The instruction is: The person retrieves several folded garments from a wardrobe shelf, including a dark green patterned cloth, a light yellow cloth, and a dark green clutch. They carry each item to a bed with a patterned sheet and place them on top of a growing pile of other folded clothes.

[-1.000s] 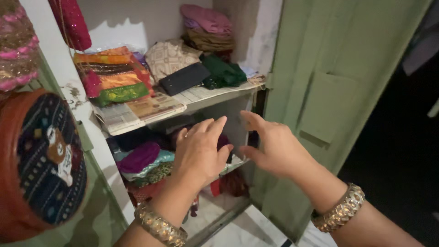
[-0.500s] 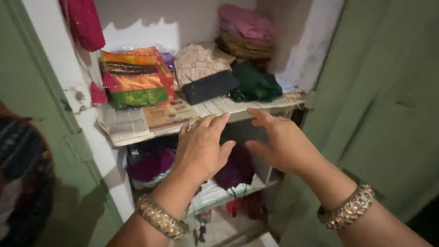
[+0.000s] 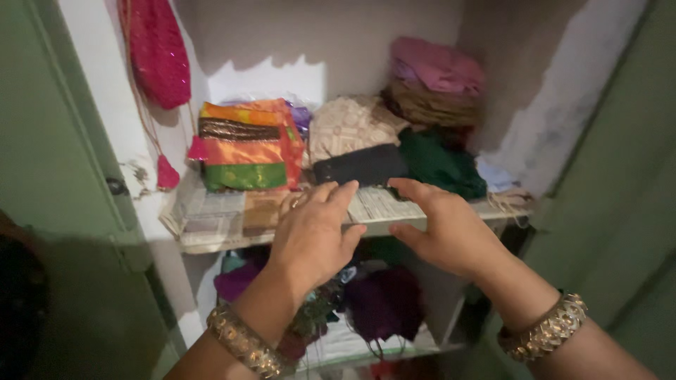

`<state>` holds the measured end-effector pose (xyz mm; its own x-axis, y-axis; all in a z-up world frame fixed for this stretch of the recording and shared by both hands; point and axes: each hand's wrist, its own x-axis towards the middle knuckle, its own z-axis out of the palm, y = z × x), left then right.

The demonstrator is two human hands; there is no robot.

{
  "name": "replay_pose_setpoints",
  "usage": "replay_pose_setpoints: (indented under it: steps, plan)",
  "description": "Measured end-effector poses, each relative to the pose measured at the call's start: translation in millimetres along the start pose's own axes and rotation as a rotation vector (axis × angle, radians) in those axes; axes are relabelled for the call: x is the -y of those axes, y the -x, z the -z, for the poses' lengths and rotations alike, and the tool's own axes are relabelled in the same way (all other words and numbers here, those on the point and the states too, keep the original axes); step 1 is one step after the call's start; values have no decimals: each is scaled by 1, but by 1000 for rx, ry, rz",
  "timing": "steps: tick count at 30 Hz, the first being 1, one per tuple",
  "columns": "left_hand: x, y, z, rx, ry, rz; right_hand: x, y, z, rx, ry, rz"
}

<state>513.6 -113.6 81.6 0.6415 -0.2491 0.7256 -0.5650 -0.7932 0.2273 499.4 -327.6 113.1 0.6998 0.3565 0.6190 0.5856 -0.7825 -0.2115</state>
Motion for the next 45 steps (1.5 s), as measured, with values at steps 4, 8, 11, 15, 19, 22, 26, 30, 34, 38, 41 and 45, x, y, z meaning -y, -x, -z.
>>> replay_pose_setpoints:
  steps: [4,8,11,15,19,22,26,30,34,38,41,45]
  plan:
    - [13,-16,-2,59,-45,42,-15,-29,-9,69,2,-63]
    - [34,-35,-5,53,-84,41,-33,-58,-24,34,-24,-17]
    - [51,-51,-7,45,-50,41,-47,-80,-37,61,-15,-77]
    - [77,-74,-15,123,-34,149,-66,-109,-54,61,10,-49]
    - [103,-102,-32,39,-38,40,-78,-140,-65,41,26,5]
    - [121,-118,-44,5,-49,-8,-82,-156,-72,87,42,-92]
    - [138,-132,-55,45,-60,16,-86,-175,-84,67,33,-77]
    - [150,-143,-59,127,-66,65,-94,-190,-92,57,40,-84]
    - [158,-151,-69,223,-70,111,-109,-195,-99,61,59,-80]
    - [160,-158,-89,285,-76,139,-127,-198,-105,127,135,-156]
    - [161,-156,-106,315,-87,147,-144,-200,-107,192,147,-194]
    - [164,-162,-122,431,-78,191,-165,-204,-112,281,174,-187]
